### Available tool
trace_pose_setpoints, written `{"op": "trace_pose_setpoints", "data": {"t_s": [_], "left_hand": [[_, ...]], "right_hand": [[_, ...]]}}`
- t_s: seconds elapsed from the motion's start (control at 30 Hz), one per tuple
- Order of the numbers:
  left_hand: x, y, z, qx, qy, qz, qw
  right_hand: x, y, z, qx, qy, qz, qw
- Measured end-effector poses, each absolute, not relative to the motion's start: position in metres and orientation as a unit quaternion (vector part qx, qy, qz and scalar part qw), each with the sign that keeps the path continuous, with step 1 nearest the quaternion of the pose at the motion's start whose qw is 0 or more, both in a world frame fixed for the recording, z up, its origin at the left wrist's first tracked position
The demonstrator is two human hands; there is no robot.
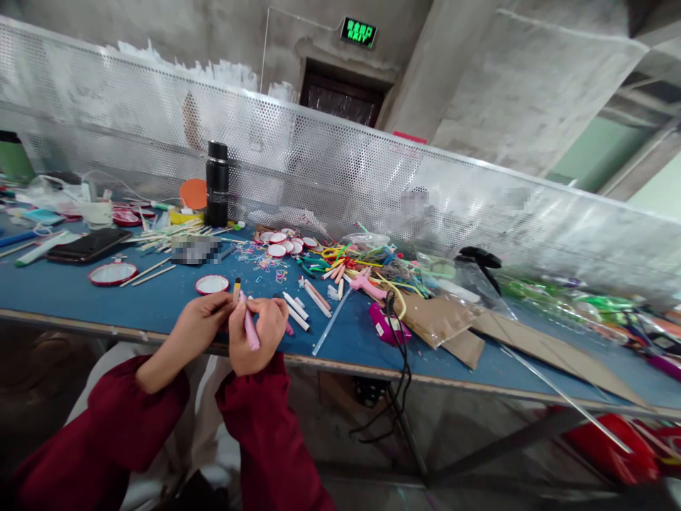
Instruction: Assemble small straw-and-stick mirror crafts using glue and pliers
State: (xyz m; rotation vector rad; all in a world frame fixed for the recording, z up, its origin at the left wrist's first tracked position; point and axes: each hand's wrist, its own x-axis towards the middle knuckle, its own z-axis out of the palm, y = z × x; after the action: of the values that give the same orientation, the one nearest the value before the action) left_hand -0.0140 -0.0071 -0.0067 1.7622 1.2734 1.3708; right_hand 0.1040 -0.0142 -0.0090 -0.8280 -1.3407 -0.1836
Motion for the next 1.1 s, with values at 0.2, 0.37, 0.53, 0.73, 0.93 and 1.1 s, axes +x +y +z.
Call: {"op": "trace_pose_setpoints", "data": {"t_s": [0.2,0.37,0.53,0.73,0.93,1.1], "left_hand": [[-0.015,-0.0066,-0.0073,0.663,0.482,0.505,0.27],[-0.0154,-0.006,-0.0071,0.666,0.48,0.503,0.269],[-0.0155,-0.0039,-0.009,0.664,0.483,0.501,0.273],[-0.0149,-0.0053,-0.0088,0.659,0.481,0.507,0.279],[-0.014,-0.0066,-0.0064,0.65,0.476,0.519,0.285],[-0.0145,-0.0061,-0.0071,0.659,0.477,0.508,0.283]], "right_hand": [[0.1032,-0.0147,-0.0087,-0.36,-0.627,-0.072,0.687],[0.1045,-0.0131,-0.0092,-0.375,-0.611,-0.077,0.693],[0.1042,-0.0149,-0.0083,-0.37,-0.609,-0.085,0.696],[0.1034,-0.0139,-0.0087,-0.357,-0.63,-0.073,0.686],[0.1044,-0.0118,-0.0115,-0.378,-0.603,-0.085,0.698],[0.1036,-0.0133,-0.0115,-0.361,-0.623,-0.08,0.69]]}}
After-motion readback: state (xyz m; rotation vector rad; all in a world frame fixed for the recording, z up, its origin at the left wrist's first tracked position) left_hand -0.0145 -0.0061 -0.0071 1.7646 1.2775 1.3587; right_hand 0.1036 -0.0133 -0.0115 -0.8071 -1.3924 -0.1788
